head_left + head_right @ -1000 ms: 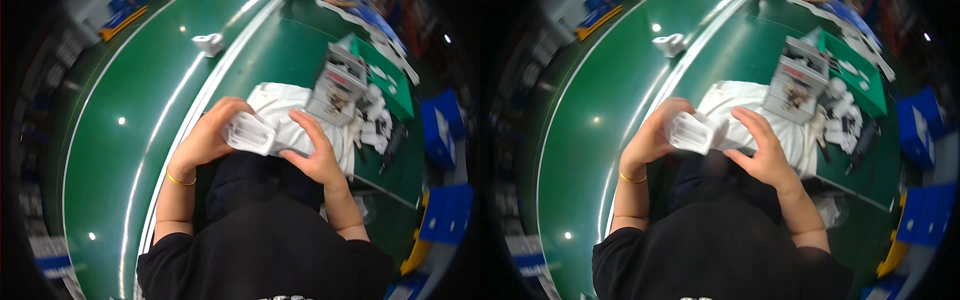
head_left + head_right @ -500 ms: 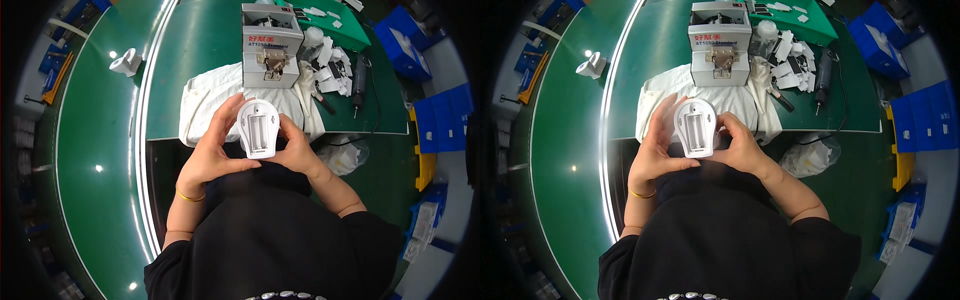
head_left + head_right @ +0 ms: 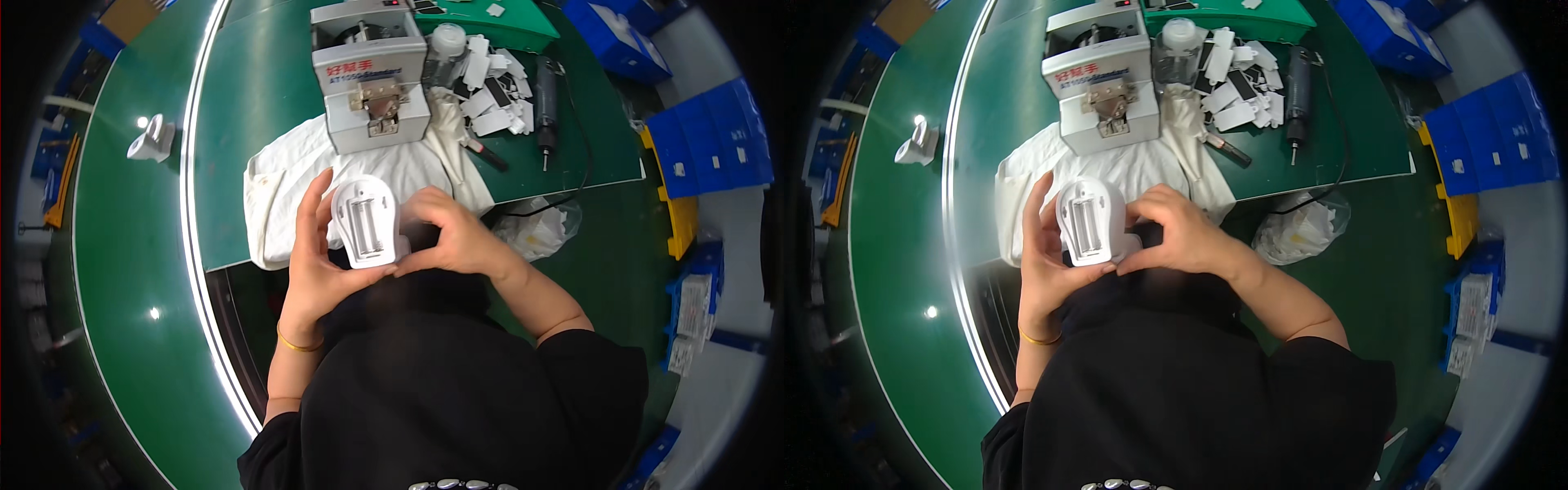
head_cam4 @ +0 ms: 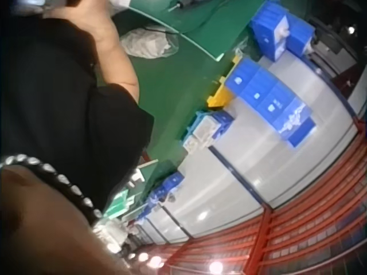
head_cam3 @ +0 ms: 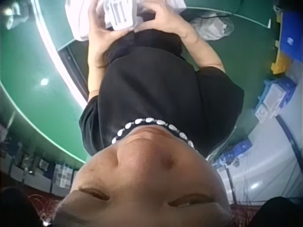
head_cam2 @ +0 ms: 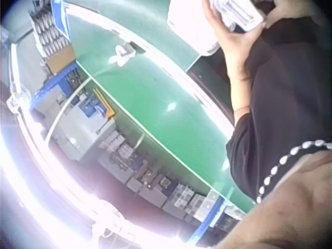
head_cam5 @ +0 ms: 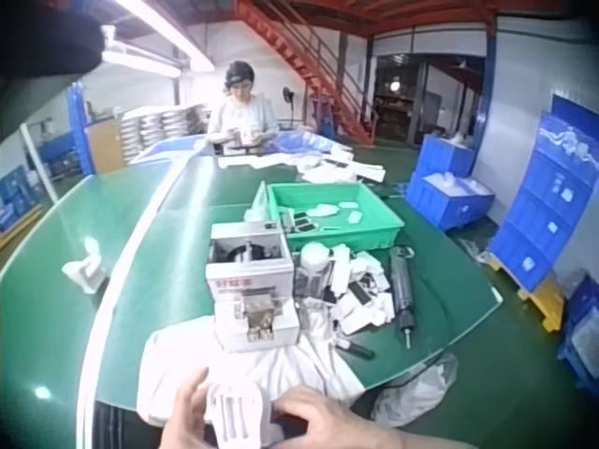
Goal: Assembling white plastic electronic housings by inserting internal parts and securing them with an electric screwdriver.
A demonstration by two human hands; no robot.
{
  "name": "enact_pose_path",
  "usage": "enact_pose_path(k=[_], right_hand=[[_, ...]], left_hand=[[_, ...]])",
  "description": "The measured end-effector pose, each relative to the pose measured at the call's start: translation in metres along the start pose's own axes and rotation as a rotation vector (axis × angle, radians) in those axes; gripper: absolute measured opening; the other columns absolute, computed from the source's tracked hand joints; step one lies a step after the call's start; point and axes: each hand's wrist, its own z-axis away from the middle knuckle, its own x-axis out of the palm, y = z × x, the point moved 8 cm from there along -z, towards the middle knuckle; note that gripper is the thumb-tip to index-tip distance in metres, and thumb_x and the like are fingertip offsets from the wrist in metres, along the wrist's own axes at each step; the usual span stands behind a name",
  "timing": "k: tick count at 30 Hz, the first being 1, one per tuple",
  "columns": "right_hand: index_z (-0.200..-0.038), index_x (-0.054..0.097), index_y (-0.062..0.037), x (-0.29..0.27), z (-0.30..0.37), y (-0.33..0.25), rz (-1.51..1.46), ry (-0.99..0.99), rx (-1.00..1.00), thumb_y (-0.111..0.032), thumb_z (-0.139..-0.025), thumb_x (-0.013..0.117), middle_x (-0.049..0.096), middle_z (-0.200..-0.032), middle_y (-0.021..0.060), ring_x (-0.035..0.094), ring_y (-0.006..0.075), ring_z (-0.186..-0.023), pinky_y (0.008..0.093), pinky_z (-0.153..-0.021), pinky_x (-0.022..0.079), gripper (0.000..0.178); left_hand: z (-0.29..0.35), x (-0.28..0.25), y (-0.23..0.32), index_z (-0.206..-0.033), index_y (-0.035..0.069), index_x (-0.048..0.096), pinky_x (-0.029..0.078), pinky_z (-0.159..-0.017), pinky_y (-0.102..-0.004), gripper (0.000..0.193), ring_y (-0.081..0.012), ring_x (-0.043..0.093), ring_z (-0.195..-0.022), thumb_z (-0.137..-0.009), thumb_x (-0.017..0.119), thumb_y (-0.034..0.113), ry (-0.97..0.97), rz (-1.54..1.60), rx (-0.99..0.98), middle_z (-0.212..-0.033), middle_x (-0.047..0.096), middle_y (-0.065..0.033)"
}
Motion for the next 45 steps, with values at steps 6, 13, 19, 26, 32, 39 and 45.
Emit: enact_pose_path(k=[6, 13, 19, 26, 32, 39, 45], right_hand=[[-0.092, 0.073, -0.0063, -0.125, -0.005, 0.042, 0.664, 0.535, 0.057, -0.014, -0.08, 0.076, 0.067, -0.086, 0.0078, 0.06, 0.0292, -0.09, 0.037, -0.086, 0.046, 0.015], [-0.104, 0.071, -0.0061, -0.153, 0.005, 0.104, 0.876, 0.566, 0.44, -0.028, -0.074, 0.082, 0.066, -0.104, 0.0096, 0.056, 0.0295, -0.103, 0.0395, -0.089, 0.046, 0.038], [-0.1, 0.068, -0.0048, -0.151, 0.006, 0.109, -0.083, 0.691, 0.315, -0.011, -0.087, 0.073, 0.065, -0.092, 0.0019, 0.06, 0.0089, -0.08, 0.0221, -0.072, 0.047, 0.015], [-0.116, 0.061, 0.0, -0.044, -0.025, 0.018, -0.421, 0.11, 0.325, 0.001, -0.09, 0.067, 0.065, -0.091, 0.0004, 0.059, 0.0043, -0.076, 0.0188, -0.065, 0.047, 0.027], [-0.109, 0.065, 0.0015, 0.002, -0.026, 0.011, -0.385, 0.006, 0.298, 0.001, -0.088, 0.071, 0.069, -0.089, 0.0036, 0.064, 0.0054, -0.077, 0.0193, -0.066, 0.051, 0.022], [-0.116, 0.067, 0.0015, 0.0, -0.025, 0.002, -0.104, -0.047, 0.192, -0.006, -0.09, 0.071, 0.067, -0.103, 0.0076, 0.063, 0.0088, -0.088, 0.0214, -0.072, 0.051, 0.027], [-0.144, 0.047, -0.0027, 0.011, -0.013, 0.03, -0.362, -0.03, 0.432, -0.014, -0.094, 0.067, 0.053, -0.13, 0.0139, 0.056, 0.0184, -0.114, 0.0306, -0.096, 0.046, 0.054]], left_hand=[[-0.005, 0.017, -0.022, -0.152, 0.007, 0.026, 0.037, -0.112, -0.0409, 0.116, -0.0281, 0.05, -0.132, -0.058, 0.093, 0.008, -0.073, -0.118, 0.045, -0.144, 0.048, -0.017], [-0.01, 0.025, -0.03, -0.153, 0.007, 0.025, 0.048, -0.103, -0.0377, 0.113, -0.0279, 0.052, -0.131, -0.061, 0.09, 0.001, -0.101, -0.251, 0.058, -0.148, 0.045, -0.0163], [-0.009, 0.024, -0.032, -0.153, 0.008, 0.023, 0.048, -0.104, -0.0387, 0.114, -0.0288, 0.051, -0.131, -0.061, 0.09, 0.002, -0.106, -0.247, 0.075, -0.147, 0.046, -0.017], [-0.011, 0.021, -0.03, -0.154, 0.008, 0.022, 0.048, -0.104, -0.0397, 0.115, -0.0306, 0.053, -0.13, -0.062, 0.09, 0.004, -0.088, -0.239, 0.102, -0.145, 0.048, -0.0182], [-0.011, 0.02, -0.027, -0.153, 0.008, 0.024, 0.046, -0.106, -0.0401, 0.115, -0.0324, 0.052, -0.13, -0.06, 0.091, 0.005, -0.095, -0.245, 0.081, -0.143, 0.049, -0.0192], [-0.012, 0.019, -0.03, -0.152, 0.008, 0.027, 0.045, -0.107, -0.0408, 0.116, -0.0333, 0.051, -0.131, -0.057, 0.093, 0.008, -0.078, -0.249, 0.125, -0.143, 0.049, -0.018], [-0.006, 0.017, -0.035, -0.152, 0.008, 0.028, 0.044, -0.107, -0.0405, 0.115, -0.0329, 0.046, -0.135, -0.057, 0.093, 0.01, -0.073, -0.293, 0.154, -0.144, 0.048, -0.0184]])
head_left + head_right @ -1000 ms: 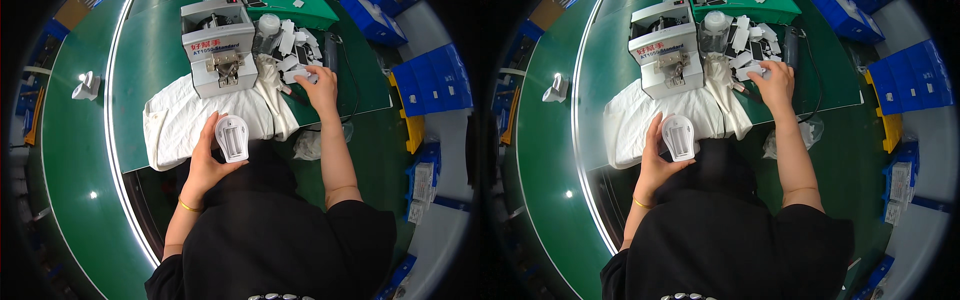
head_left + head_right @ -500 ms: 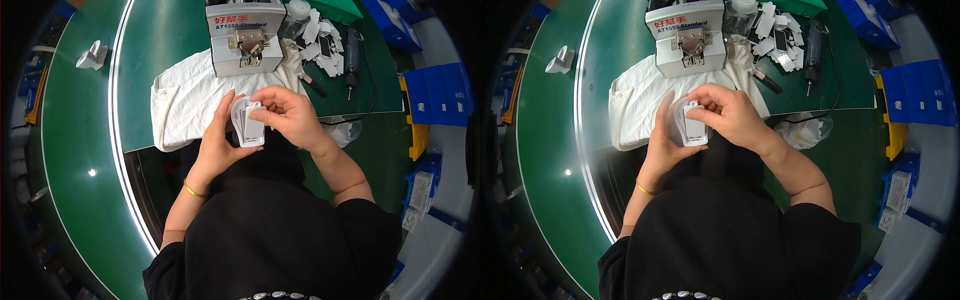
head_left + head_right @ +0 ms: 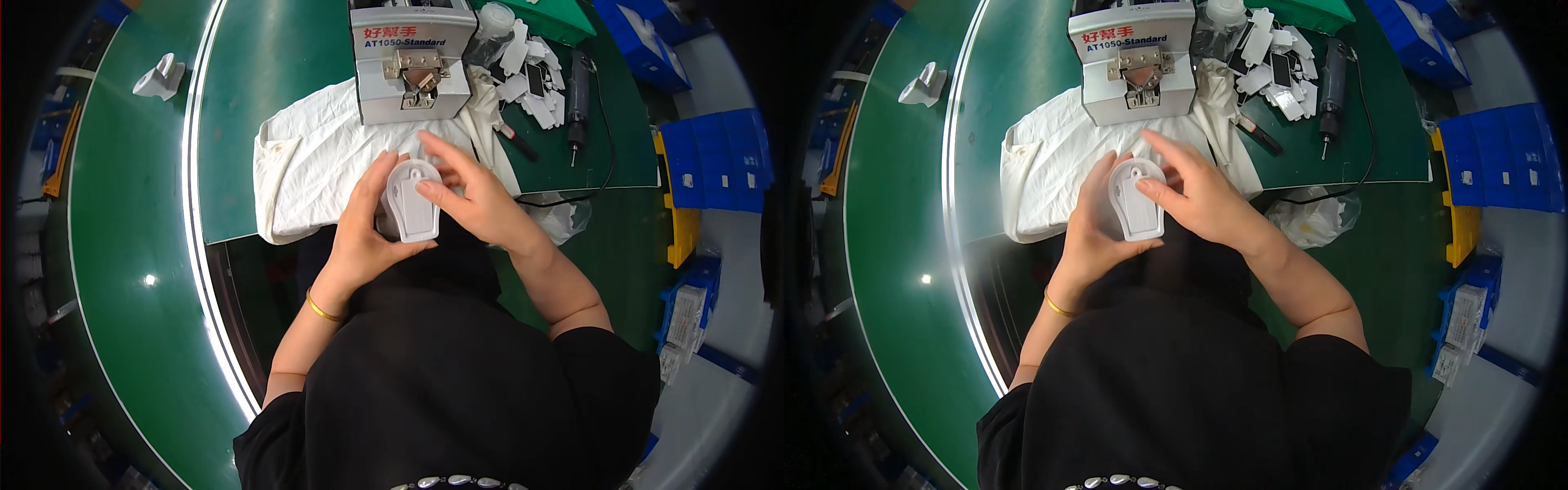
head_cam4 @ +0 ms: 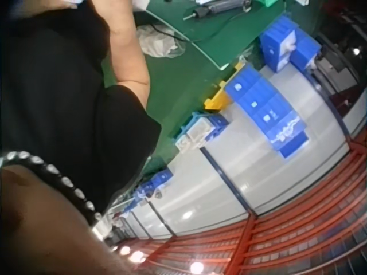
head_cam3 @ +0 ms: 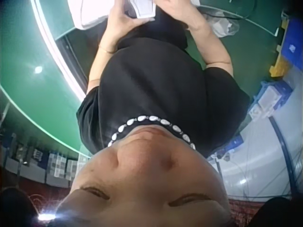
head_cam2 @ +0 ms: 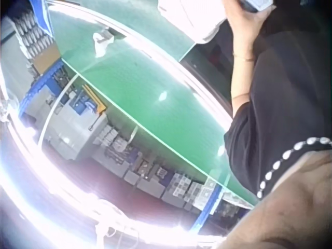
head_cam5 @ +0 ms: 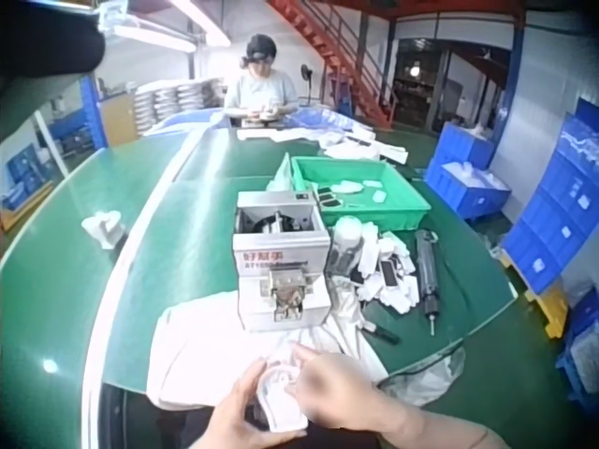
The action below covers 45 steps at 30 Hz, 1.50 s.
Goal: Assembling white plastic electronic housings by inserting internal parts and securing them with an electric screwdriver.
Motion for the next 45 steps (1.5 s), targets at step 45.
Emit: enact_pose_path(k=[45], right_hand=[[-0.149, 0.027, -0.0004, 0.017, 0.017, 0.006, -0.445, -0.03, 0.037, -0.011, -0.091, 0.067, 0.061, -0.122, 0.0151, 0.059, 0.0185, -0.11, 0.0328, -0.096, 0.046, 0.072]], left_hand=[[0.002, 0.006, 0.015, -0.154, 0.005, 0.019, 0.033, -0.113, -0.0392, 0.073, -0.0256, 0.039, -0.138, -0.093, 0.059, 0.0, 0.007, 0.655, -0.29, -0.152, 0.034, -0.019]])
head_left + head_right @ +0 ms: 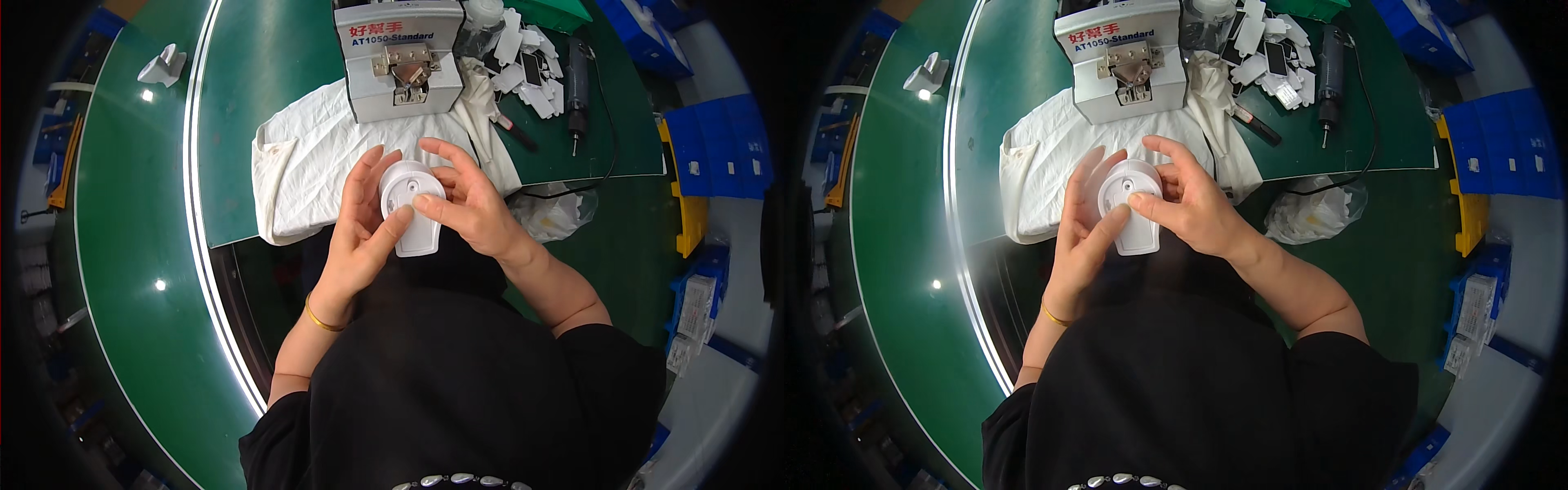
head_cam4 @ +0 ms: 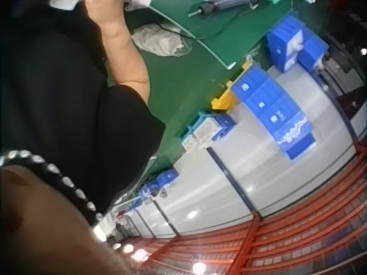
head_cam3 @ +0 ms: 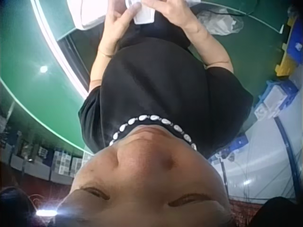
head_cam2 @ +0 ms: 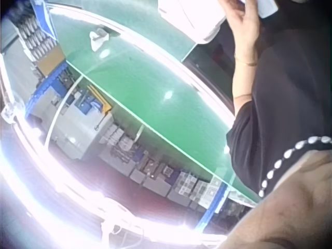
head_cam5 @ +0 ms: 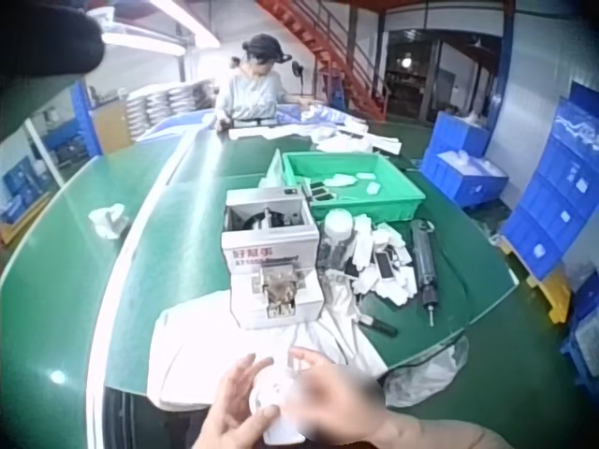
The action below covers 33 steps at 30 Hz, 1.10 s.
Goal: Assembling white plastic electronic housings by inserting internal parts and securing them with an electric screwdriver.
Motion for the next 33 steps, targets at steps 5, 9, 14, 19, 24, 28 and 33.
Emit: enact_pose_path(k=[5, 9, 14, 19, 24, 28, 33], right_hand=[[-0.15, 0.026, -0.0003, -0.007, 0.0, -0.009, 0.001, 0.017, -0.023, -0.012, -0.092, 0.068, 0.063, -0.119, 0.0147, 0.06, 0.0176, -0.108, 0.0324, -0.094, 0.047, 0.072], [-0.147, 0.033, 0.0004, -0.023, -0.004, -0.025, 0.057, 0.069, -0.012, -0.009, -0.092, 0.067, 0.065, -0.115, 0.0133, 0.062, 0.0153, -0.104, 0.0299, -0.095, 0.048, 0.065], [-0.13, 0.055, 0.0026, -0.175, -0.013, -0.105, 0.626, 0.793, -0.452, -0.013, -0.09, 0.072, 0.068, -0.11, 0.0102, 0.065, 0.0161, -0.101, 0.029, -0.092, 0.05, 0.046], [-0.138, 0.048, 0.0048, -0.338, -0.009, -0.099, 1.224, 1.198, 0.168, -0.05, -0.072, 0.08, 0.058, -0.128, 0.0237, 0.059, 0.0343, -0.119, 0.0405, -0.097, 0.048, 0.092], [-0.13, 0.051, 0.0116, -0.364, -0.021, -0.082, 0.781, 1.113, 0.12, -0.04, -0.074, 0.079, 0.064, -0.115, 0.0212, 0.065, 0.0273, -0.106, 0.0358, -0.087, 0.052, 0.081], [-0.125, 0.051, 0.0102, -0.347, -0.033, -0.064, 0.02, 0.623, -0.014, -0.032, -0.085, 0.068, 0.062, -0.104, 0.0185, 0.064, 0.0208, -0.089, 0.0307, -0.072, 0.053, 0.061], [-0.134, 0.043, 0.0074, -0.202, -0.052, -0.131, -0.528, 0.113, -0.518, -0.017, -0.089, 0.051, 0.057, -0.12, 0.0203, 0.06, 0.0311, -0.106, 0.047, -0.105, 0.044, 0.052]], left_hand=[[0.002, 0.01, 0.008, -0.154, 0.005, 0.015, 0.032, -0.113, -0.0421, 0.105, -0.0289, 0.034, -0.141, -0.076, 0.085, 0.013, -0.059, -0.063, 0.087, -0.154, 0.031, -0.0211], [-0.003, 0.008, 0.008, -0.151, 0.004, 0.027, 0.034, -0.113, -0.0442, 0.111, -0.0366, 0.036, -0.14, -0.062, 0.092, 0.018, -0.12, -0.763, 0.352, -0.151, 0.036, -0.0207], [-0.007, 0.003, 0.017, -0.145, 0.004, 0.037, 0.045, -0.104, -0.0405, 0.099, -0.0347, 0.051, -0.129, -0.062, 0.09, 0.013, 0.064, -0.798, 0.356, -0.141, 0.049, -0.0173], [-0.01, 0.007, 0.006, -0.145, 0.007, 0.04, 0.05, -0.098, -0.0404, 0.094, -0.0366, 0.053, -0.125, -0.062, 0.087, 0.006, -0.02, -0.866, 0.322, -0.141, 0.049, -0.0189], [-0.009, 0.01, 0.009, -0.138, 0.015, 0.054, 0.051, -0.094, -0.0405, 0.084, -0.0371, 0.053, -0.122, -0.061, 0.085, 0.002, -0.074, -0.978, 0.334, -0.141, 0.047, -0.02], [-0.009, 0.009, 0.003, -0.131, 0.019, 0.062, 0.051, -0.094, -0.0417, 0.075, -0.0378, 0.052, -0.122, -0.061, 0.085, 0.003, -0.097, -1.002, 0.359, -0.141, 0.045, -0.0198], [-0.006, 0.007, 0.003, -0.132, 0.016, 0.062, 0.044, -0.104, -0.044, 0.076, -0.0405, 0.05, -0.127, -0.06, 0.088, 0.009, -0.049, -0.965, 0.415, -0.142, 0.047, -0.0232]])
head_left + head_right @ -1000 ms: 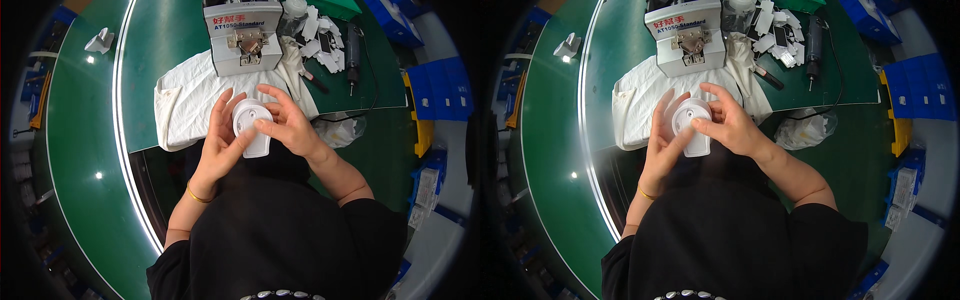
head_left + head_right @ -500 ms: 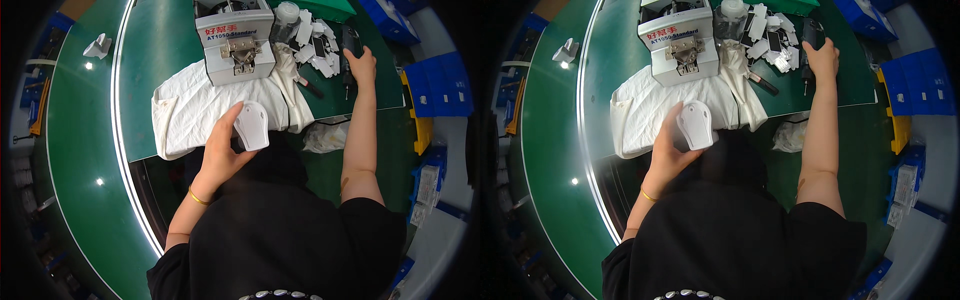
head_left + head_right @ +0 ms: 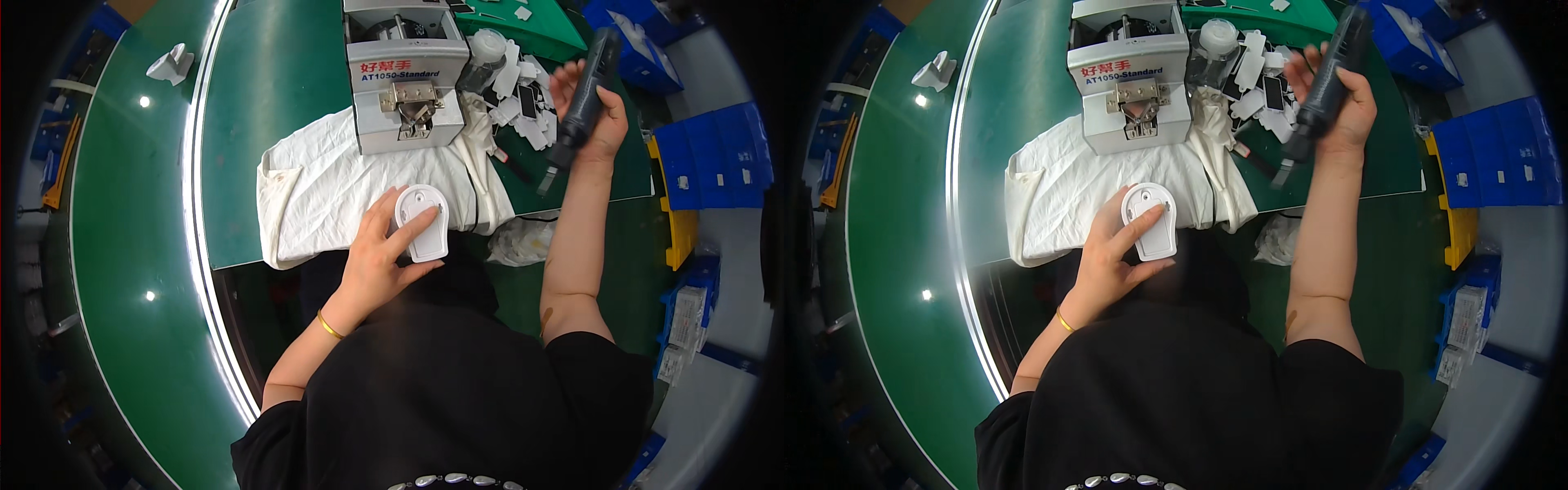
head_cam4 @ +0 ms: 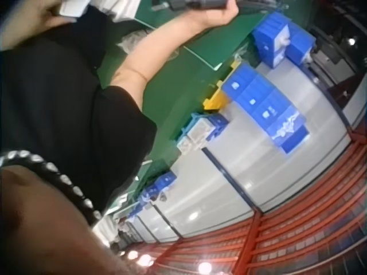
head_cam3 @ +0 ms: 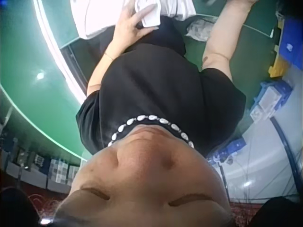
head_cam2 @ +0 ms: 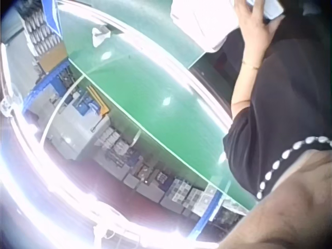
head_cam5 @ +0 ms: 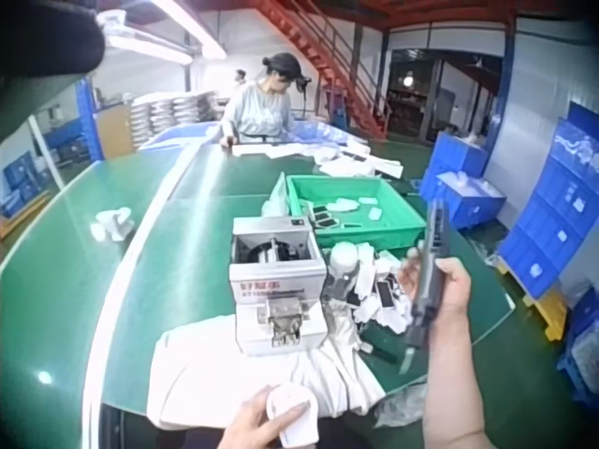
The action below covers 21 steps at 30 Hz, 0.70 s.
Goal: Assembling white plastic electronic housings by inserting internal parts and securing them with an electric screwdriver.
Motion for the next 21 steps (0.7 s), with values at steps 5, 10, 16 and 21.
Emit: enact_pose_path(k=[5, 10, 16, 21], right_hand=[[-0.135, 0.043, 0.0017, 0.129, -0.012, 0.007, 0.237, -0.166, -0.286, -0.005, -0.089, 0.053, 0.061, -0.114, 0.0189, 0.063, 0.0281, -0.099, 0.0506, -0.1, 0.047, 0.048], [-0.119, 0.049, 0.0002, 0.197, -0.027, 0.042, 0.273, -0.53, -0.431, 0.002, -0.08, 0.069, 0.063, -0.1, 0.0116, 0.066, 0.0222, -0.091, 0.0361, -0.081, 0.055, 0.043], [-0.123, 0.046, -0.0005, 0.221, -0.006, 0.052, 0.887, -0.145, -0.222, -0.001, -0.073, 0.083, 0.06, -0.1, 0.0092, 0.062, 0.0162, -0.088, 0.0297, -0.079, 0.052, 0.062], [-0.127, 0.046, 0.0001, 0.241, -0.009, 0.054, 0.955, -0.172, -0.534, -0.009, -0.072, 0.089, 0.056, -0.098, 0.005, 0.057, 0.0105, -0.08, 0.0268, -0.074, 0.05, 0.071]], left_hand=[[-0.004, -0.005, 0.005, -0.128, 0.019, 0.064, 0.05, -0.096, -0.0426, 0.07, -0.0373, 0.054, -0.121, -0.063, 0.088, 0.016, 0.016, -0.058, 0.03, -0.136, 0.051, -0.018], [-0.003, -0.004, -0.002, -0.129, 0.02, 0.064, 0.05, -0.096, -0.0414, 0.071, -0.0364, 0.055, -0.12, -0.062, 0.089, 0.015, 0.011, 0.006, 0.031, -0.137, 0.05, -0.0176], [0.001, -0.006, -0.007, -0.129, 0.018, 0.065, 0.048, -0.099, -0.0409, 0.074, -0.038, 0.054, -0.124, -0.059, 0.088, 0.011, 0.03, 0.05, 0.014, -0.142, 0.048, -0.021], [0.002, -0.004, -0.01, -0.129, 0.017, 0.066, 0.047, -0.102, -0.0406, 0.076, -0.0389, 0.052, -0.127, -0.057, 0.088, 0.009, 0.025, 0.056, -0.002, -0.146, 0.044, -0.0236]])
